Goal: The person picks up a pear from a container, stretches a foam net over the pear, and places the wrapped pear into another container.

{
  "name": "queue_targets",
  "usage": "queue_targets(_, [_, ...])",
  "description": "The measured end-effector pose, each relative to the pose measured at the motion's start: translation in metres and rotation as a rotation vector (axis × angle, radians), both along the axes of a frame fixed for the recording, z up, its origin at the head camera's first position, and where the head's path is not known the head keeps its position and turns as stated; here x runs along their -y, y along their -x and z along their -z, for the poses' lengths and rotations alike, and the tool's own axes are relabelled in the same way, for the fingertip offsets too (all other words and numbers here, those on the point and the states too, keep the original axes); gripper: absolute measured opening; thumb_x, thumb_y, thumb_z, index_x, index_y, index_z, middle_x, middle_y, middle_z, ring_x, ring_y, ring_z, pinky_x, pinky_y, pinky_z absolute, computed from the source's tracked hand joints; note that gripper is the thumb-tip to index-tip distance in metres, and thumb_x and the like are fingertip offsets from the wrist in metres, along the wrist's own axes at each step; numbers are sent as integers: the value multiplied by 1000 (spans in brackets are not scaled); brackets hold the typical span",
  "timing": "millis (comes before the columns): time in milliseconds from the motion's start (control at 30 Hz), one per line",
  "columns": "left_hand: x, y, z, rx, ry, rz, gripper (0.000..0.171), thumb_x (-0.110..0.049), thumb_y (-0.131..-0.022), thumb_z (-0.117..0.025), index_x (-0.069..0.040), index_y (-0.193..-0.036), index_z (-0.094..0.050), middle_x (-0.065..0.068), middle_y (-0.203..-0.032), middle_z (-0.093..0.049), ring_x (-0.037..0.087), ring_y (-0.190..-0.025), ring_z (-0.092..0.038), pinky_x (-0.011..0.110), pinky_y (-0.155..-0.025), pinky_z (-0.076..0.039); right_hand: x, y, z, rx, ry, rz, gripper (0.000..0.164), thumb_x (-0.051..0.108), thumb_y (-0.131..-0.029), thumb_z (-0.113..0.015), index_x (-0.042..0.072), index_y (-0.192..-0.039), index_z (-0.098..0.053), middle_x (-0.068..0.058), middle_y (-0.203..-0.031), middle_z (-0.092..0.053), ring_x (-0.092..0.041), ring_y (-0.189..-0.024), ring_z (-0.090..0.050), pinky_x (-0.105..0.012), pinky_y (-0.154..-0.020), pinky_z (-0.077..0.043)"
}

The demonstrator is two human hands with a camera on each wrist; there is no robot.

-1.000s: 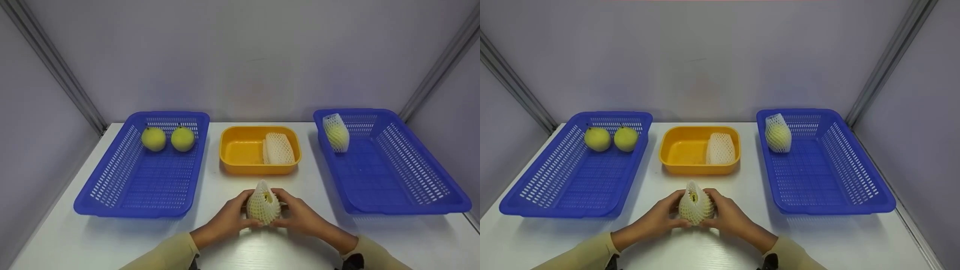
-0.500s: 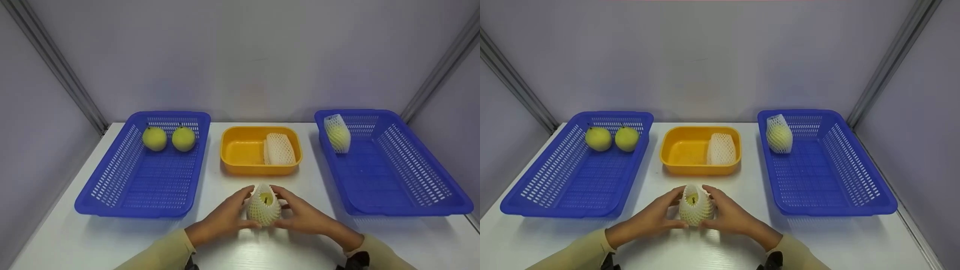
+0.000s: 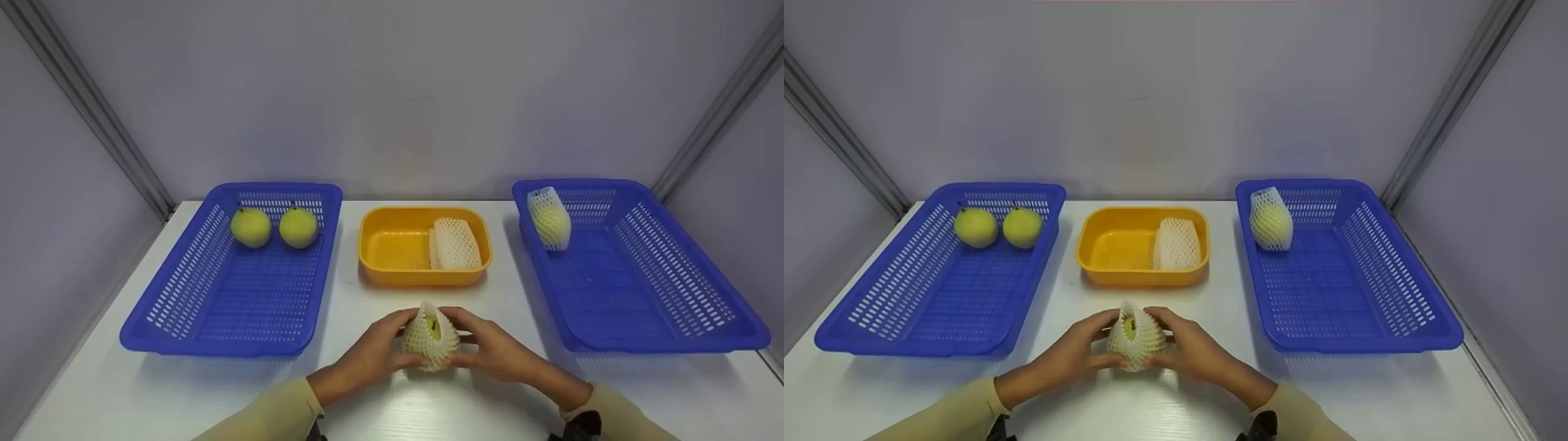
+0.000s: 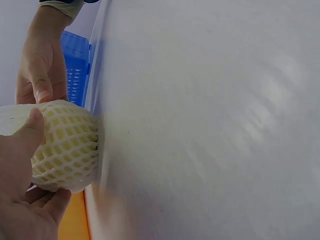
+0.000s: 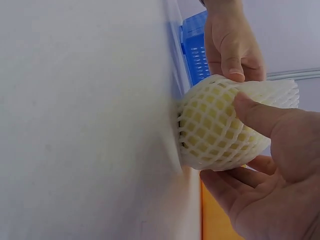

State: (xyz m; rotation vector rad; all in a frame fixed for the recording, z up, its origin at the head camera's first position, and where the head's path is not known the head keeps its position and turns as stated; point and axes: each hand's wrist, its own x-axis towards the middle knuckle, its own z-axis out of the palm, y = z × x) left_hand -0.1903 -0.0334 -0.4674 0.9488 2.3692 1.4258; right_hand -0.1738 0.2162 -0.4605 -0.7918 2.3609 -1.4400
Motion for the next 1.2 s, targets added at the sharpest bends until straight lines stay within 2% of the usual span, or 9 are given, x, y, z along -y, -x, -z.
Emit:
queue_targets(167, [0, 2, 5, 68, -12, 14, 83, -18, -82, -85, -3, -151, -42, 11, -148, -53, 25, -135, -51, 29, -109, -44, 0, 1, 5, -1, -24, 7, 75, 13, -89, -80, 6, -153, -40, -18, -151, -48, -38, -135, -51, -46, -106, -48])
queue_targets(333, [-1, 2, 10, 111, 15, -3, 87, -16, -82, -86, -4, -153, -38, 10, -150, -50, 23, -138, -48, 29, -112, -41, 2, 1, 6, -7, -27, 19, 77, 17, -88, -81, 7, -152, -41, -17, -150, -49, -38, -132, -53, -48, -105, -49])
queue_targets(500, [-2, 3, 8, 83, 34, -17, 84, -18, -84, -85, -4, -152, -39, 10, -148, -52, 24, -135, -50, 33, -111, -43, 2, 2, 8, -10, -8, 49, 75, 19, -88, -82, 9, -151, -44, -15, -146, -53, -36, -127, -57, -49, -102, -50])
queue_targets(667, [-2, 5, 3, 39, -12, -29, 80, -20, -86, -84, 1, -150, -42, 13, -142, -56, 25, -125, -57, 36, -105, -49, 3, 3, 7, 35, 69, 77, 72, 16, -90, -79, 5, -151, -43, -19, -142, -56, -35, -125, -58, -46, -102, -50])
queue_targets(800, [-3, 7, -5, 58, -79, -56, 76, -22, -88, -83, 0, -150, -44, 11, -139, -59, 24, -118, -60, 39, -101, -51, 4, 4, 2, 91, 165, 102, 70, 13, -93, -76, -2, -150, -41, -23, -142, -55, -34, -123, -59, -37, -100, -52])
queue_targets(900, [-4, 7, -10, 113, -148, -88, 72, -22, -89, -81, -2, -149, -45, 10, -137, -60, 22, -117, -60, 41, -101, -50, 6, 2, -4, 138, 227, 137, 68, 14, -94, -75, -3, -150, -40, -24, -139, -57, -32, -121, -60, -32, -96, -54])
queue_targets(1067, [-10, 4, -18, 248, -321, -111, 68, -21, -95, -76, 0, -150, -42, 16, -136, -55, 25, -119, -61, 38, -100, -53, 11, -4, -13, 193, 298, 264, 61, 16, -97, -71, 3, -150, -42, -18, -136, -58, -28, -119, -57, -32, -94, -54])
queue_targets(1200, [-15, 0, -21, 312, -439, -148, 69, -24, -96, -74, 1, -150, -40, 19, -137, -52, 29, -121, -61, 35, -98, -54, 17, -9, -19, 245, 352, 352, 59, 19, -100, -67, 6, -151, -41, -16, -140, -55, -26, -123, -56, -33, -99, -50])
